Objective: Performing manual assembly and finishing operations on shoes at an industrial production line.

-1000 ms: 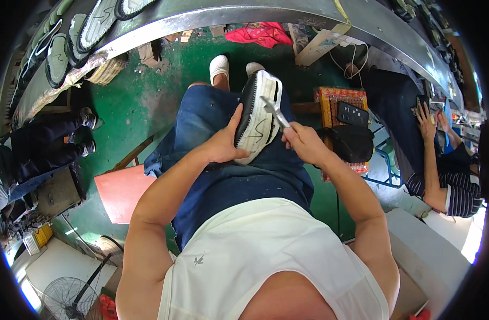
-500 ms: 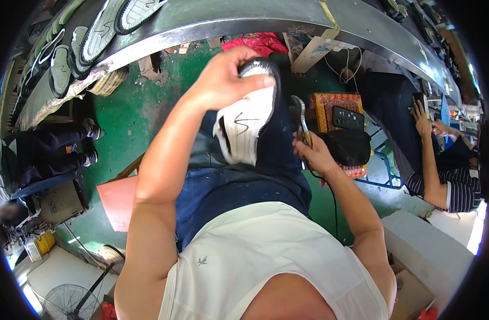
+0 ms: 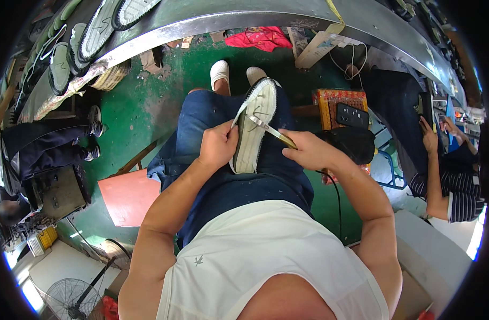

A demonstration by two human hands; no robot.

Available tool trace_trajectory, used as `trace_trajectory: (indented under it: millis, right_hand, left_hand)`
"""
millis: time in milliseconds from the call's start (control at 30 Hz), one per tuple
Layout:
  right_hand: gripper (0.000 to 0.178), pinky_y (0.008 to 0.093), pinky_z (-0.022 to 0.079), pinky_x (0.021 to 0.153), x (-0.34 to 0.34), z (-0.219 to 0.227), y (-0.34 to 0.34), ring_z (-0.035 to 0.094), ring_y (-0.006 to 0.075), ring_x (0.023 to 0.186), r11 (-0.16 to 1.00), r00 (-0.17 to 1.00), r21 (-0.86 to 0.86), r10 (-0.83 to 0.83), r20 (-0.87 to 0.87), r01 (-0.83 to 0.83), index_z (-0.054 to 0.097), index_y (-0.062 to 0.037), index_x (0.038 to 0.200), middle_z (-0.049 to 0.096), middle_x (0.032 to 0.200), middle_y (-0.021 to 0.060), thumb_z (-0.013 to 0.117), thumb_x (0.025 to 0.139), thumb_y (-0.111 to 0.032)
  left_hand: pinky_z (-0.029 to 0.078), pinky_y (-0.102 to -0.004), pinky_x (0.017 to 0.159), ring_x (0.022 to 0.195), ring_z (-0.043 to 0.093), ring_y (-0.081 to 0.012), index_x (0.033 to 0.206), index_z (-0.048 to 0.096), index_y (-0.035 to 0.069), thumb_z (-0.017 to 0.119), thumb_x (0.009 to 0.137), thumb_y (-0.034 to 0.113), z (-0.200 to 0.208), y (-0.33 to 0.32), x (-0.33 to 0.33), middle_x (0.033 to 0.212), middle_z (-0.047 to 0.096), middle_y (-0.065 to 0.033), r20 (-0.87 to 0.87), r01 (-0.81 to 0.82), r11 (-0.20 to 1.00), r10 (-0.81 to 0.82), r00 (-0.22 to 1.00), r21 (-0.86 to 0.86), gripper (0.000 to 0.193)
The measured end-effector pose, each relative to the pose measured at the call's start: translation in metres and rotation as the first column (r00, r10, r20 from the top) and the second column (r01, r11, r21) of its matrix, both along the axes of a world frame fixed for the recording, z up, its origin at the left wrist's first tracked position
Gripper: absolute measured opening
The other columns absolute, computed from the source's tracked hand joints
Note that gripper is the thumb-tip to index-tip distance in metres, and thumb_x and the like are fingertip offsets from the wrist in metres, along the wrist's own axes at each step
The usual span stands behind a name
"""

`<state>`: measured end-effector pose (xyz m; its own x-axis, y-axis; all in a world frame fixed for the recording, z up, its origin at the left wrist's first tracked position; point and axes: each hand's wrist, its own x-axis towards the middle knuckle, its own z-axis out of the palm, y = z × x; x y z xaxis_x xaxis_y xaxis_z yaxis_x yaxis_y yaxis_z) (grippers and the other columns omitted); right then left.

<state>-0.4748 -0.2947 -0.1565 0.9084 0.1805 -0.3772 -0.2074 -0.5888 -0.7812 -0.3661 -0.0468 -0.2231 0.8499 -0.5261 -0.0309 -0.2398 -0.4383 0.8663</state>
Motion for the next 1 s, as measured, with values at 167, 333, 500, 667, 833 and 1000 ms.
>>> trace_trajectory:
  millis: [167, 333, 500, 667, 833, 1000]
  right_hand:
    - [0.024, 0.0372, 0.054, 0.066, 0.061, 0.054, -0.011, 0.067, 0.0193, 0.072, 0.983, 0.814, 0.037, 0.169, -0.556, -0.179, 0.058, 0.0029, 0.100, 0.067, 0.085, 0.0107, 0.061, 0.093, -0.020]
    - [0.027, 0.0462, 0.053, 0.075, 0.073, 0.041, -0.005, 0.068, 0.0366, 0.080, 0.888, 0.868, -0.219, 0.298, -0.397, -0.405, 0.061, 0.0031, 0.097, 0.068, 0.084, 0.0208, 0.061, 0.095, -0.024]
    - [0.023, 0.0510, 0.051, 0.077, 0.033, -0.015, 0.017, 0.066, 0.0450, 0.087, 0.981, 0.995, -0.184, 0.052, -0.087, -0.067, 0.064, 0.0000, 0.099, 0.068, 0.087, 0.0238, 0.063, 0.094, -0.023]
    - [0.029, 0.0474, 0.049, 0.071, 0.003, -0.058, 0.055, 0.064, 0.0418, 0.078, 0.940, 0.940, 0.038, -0.339, -0.032, 0.340, 0.061, -0.0003, 0.096, 0.065, 0.081, 0.0206, 0.067, 0.092, -0.028]
    - [0.026, 0.0419, 0.056, 0.068, 0.024, -0.032, 0.008, 0.069, 0.0282, 0.080, 0.988, 0.997, -0.153, -0.013, 0.074, 0.024, 0.062, 0.0001, 0.100, 0.065, 0.084, 0.0171, 0.065, 0.094, -0.025]
    - [0.036, 0.0338, 0.057, 0.056, 0.045, -0.025, 0.005, 0.069, 0.0185, 0.084, 0.935, 0.871, 0.262, -0.088, -0.483, 0.239, 0.060, 0.0011, 0.117, 0.066, 0.091, 0.0101, 0.065, 0.097, -0.029]
  left_hand:
    - [0.053, -0.0420, 0.057, 0.064, 0.066, -0.0369, 0.102, 0.071, 0.001, 0.065, 0.093, 0.014, 0.009, -0.006, -0.003, 0.074, 0.066, -0.0204, 0.374, 0.120, 0.993, -0.118, 0.920, 0.018, 0.017]
    - [0.056, -0.0379, 0.072, 0.078, 0.071, -0.0237, 0.110, 0.070, 0.001, 0.056, 0.103, 0.031, -0.042, -0.010, 0.014, 0.085, 0.072, -0.0134, -0.215, -0.184, 0.961, 0.138, 0.967, -0.208, 0.035]
    - [0.043, -0.0349, 0.108, 0.123, 0.056, -0.0195, 0.147, 0.046, 0.008, 0.045, 0.107, 0.044, -0.032, -0.011, 0.019, 0.135, 0.059, -0.0083, -0.865, -0.402, 0.772, -0.382, 0.326, -0.493, 0.054]
    - [0.038, -0.0321, 0.112, 0.135, 0.046, -0.0182, 0.160, 0.027, 0.011, 0.062, 0.102, 0.037, -0.046, -0.018, 0.029, 0.150, 0.048, -0.0074, -0.738, -0.185, 0.856, -0.283, 0.612, -0.482, 0.073]
    - [0.037, -0.0298, 0.111, 0.133, 0.046, -0.0174, 0.161, 0.024, 0.009, 0.061, 0.103, 0.025, -0.038, -0.026, 0.020, 0.149, 0.049, -0.0103, -0.670, -0.188, 0.874, -0.189, 0.718, -0.447, 0.070]
    - [0.038, -0.0286, 0.110, 0.132, 0.047, -0.0174, 0.160, 0.025, 0.009, 0.058, 0.103, 0.019, -0.031, -0.030, 0.018, 0.147, 0.050, -0.0116, -0.669, -0.222, 0.891, -0.115, 0.734, -0.396, 0.067]
